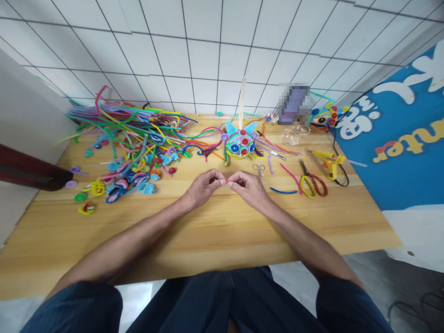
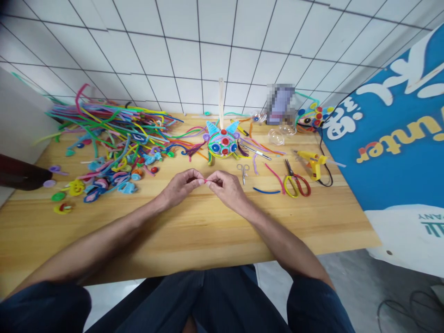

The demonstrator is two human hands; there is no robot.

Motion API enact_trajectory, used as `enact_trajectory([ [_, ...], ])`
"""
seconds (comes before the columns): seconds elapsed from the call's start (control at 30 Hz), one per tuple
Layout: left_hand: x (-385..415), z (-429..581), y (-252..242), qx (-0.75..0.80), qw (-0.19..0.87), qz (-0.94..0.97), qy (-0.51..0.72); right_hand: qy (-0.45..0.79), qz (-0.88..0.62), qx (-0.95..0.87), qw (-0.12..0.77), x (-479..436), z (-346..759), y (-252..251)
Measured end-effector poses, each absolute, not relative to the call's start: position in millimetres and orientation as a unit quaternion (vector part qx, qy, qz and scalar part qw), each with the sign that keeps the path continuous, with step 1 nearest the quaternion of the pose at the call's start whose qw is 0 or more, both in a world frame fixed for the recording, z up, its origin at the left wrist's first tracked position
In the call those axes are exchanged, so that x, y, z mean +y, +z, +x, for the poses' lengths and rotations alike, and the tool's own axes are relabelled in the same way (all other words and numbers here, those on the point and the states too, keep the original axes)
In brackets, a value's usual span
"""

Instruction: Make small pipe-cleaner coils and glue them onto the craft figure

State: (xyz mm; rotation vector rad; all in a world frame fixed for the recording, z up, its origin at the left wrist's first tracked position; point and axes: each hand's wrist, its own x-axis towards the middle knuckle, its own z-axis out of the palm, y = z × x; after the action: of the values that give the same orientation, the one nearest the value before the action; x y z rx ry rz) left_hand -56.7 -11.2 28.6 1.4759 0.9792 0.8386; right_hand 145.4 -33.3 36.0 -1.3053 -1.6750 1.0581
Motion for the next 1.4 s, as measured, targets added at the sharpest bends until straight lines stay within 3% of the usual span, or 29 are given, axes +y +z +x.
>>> enact_trajectory([
  [0.37, -19, -48, 23, 0.420, 0.642, 0.509, 0.390, 0.477, -0.519, -0.580, 0.409, -34, 137, 25],
  [0.63, -12, -59, 32, 0.414, 0.512, 0.672, 0.338, 0.280, -0.480, -0.753, 0.353, -36, 150, 43],
  [0.93, -18, -49, 29, 0.434, 0.642, 0.477, 0.414, 0.443, -0.510, -0.613, 0.410, -33, 144, 31],
  [1.17, -29, -39, 18, 0.436, 0.655, 0.415, 0.457, 0.460, -0.518, -0.577, 0.432, -35, 136, 23],
  [1.3, -22, -45, 19, 0.422, 0.647, 0.488, 0.406, 0.438, -0.526, -0.600, 0.414, -34, 139, 29],
  [1.4, -14, -54, 23, 0.421, 0.545, 0.632, 0.356, 0.314, -0.516, -0.699, 0.383, -35, 144, 35],
])
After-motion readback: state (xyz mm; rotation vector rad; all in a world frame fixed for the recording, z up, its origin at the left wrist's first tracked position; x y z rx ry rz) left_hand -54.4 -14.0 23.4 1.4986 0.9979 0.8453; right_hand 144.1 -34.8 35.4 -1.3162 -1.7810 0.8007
